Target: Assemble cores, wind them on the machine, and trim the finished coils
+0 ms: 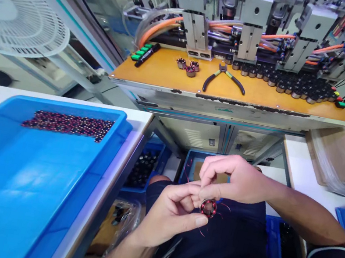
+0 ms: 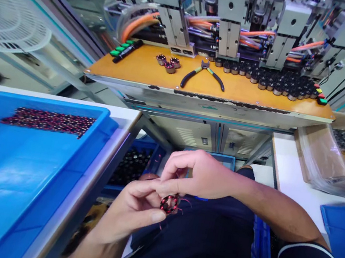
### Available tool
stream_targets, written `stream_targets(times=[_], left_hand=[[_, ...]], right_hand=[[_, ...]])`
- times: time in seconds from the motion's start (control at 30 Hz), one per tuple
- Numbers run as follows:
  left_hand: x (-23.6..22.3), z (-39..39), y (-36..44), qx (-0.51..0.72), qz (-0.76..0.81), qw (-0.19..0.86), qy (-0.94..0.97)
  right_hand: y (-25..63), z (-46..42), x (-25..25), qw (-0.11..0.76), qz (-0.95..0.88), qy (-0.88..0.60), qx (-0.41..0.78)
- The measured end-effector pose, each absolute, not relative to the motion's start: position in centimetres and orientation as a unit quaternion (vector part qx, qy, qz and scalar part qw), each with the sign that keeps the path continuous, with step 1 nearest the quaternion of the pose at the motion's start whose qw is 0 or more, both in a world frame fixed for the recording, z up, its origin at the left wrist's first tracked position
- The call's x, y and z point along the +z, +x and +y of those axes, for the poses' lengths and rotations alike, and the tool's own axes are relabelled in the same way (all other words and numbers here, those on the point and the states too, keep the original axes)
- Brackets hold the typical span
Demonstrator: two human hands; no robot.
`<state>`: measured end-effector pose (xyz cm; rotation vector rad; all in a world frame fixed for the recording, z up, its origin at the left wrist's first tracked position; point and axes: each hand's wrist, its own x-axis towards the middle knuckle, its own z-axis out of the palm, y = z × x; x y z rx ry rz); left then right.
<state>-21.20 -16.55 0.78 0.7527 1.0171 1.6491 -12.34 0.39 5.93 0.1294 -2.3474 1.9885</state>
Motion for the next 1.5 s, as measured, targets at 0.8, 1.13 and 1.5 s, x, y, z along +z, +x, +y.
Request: stream_targets(times=[0.8,1.13,1.5], left_hand=[[-0.1,-17.1,-21.1,0.706,0.488,0.382,0.343],[-0.6,-17.0,-21.2,0.734,0.431,0.414,0.324],[-0.6,-17.0,-21.3,0.731,0.43,0.411,0.335]], right_hand=[[-9.8,-0.9,7.4,-0.075,-0.777,-0.142,0.608],[-9.2,-2.0,7.2,-0.034,-0.732,-0.141,0.666],[-8.8,-2.7,6.7,-0.042,-0.694,-0.164,0.7]])
